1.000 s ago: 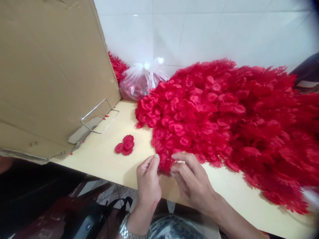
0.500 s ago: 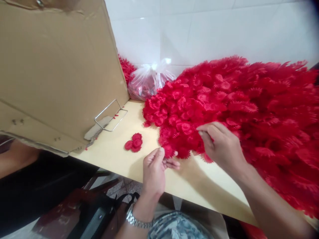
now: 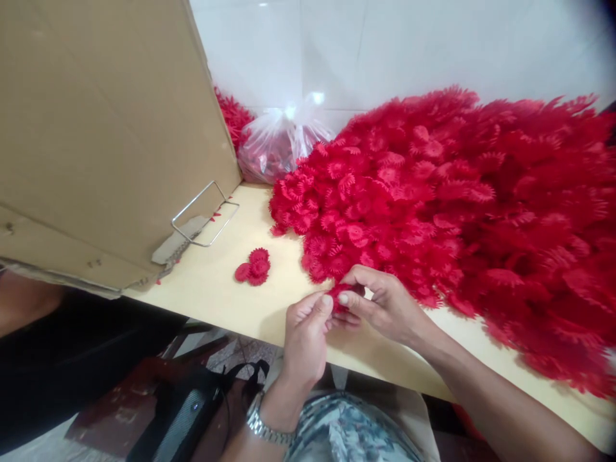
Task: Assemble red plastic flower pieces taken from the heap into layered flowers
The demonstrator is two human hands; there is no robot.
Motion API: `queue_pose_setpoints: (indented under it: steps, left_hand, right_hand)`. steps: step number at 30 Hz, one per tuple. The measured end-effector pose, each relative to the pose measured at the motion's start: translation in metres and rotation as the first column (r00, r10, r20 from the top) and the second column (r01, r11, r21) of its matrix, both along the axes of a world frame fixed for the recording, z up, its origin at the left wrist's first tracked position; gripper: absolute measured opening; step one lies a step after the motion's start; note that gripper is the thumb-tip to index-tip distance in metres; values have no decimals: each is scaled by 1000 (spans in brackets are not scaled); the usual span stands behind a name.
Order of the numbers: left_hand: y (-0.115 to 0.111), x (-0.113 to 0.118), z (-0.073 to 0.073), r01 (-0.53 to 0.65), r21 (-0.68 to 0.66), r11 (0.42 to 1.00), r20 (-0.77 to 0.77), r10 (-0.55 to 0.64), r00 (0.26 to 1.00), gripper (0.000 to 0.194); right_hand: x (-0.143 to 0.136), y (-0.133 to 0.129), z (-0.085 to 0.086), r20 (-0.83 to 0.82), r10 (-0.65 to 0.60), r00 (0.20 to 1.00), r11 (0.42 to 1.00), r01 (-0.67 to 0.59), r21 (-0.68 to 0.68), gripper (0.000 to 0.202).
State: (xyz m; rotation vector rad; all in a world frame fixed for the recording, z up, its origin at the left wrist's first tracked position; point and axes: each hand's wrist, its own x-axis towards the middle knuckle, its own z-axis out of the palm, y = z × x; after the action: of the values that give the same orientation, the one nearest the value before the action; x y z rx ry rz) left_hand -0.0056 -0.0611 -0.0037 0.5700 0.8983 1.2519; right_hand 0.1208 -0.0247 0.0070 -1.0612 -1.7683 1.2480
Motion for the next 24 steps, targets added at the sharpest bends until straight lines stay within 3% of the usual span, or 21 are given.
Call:
queue_pose_setpoints:
  steps: [7, 12, 14, 18, 24]
  left_hand:
    - [1, -1, 0, 11, -3, 1000, 24, -11, 1000, 21]
    - [0, -1, 0, -16, -48, 999, 31, 18, 999, 15]
    - [-2, -1, -2, -10, -37, 999, 28, 11, 1000, 15]
    - [-4, -3, -7, 40, -11, 999, -79, -40, 996, 13]
    - [-5, -6, -8, 42, 47, 998, -137, -36, 990, 13]
  right_hand:
    - [3, -5, 1, -7, -53, 999, 998, 52, -47, 14]
    - [4, -3, 1, 104, -83, 991, 995, 76, 64, 9]
    - [4, -3, 1, 86, -63, 994, 997, 60, 40, 9]
    - [6, -4, -1, 50, -39, 998, 999, 39, -12, 13]
    - [7, -6, 0, 271, -58, 961, 968, -12, 251, 18]
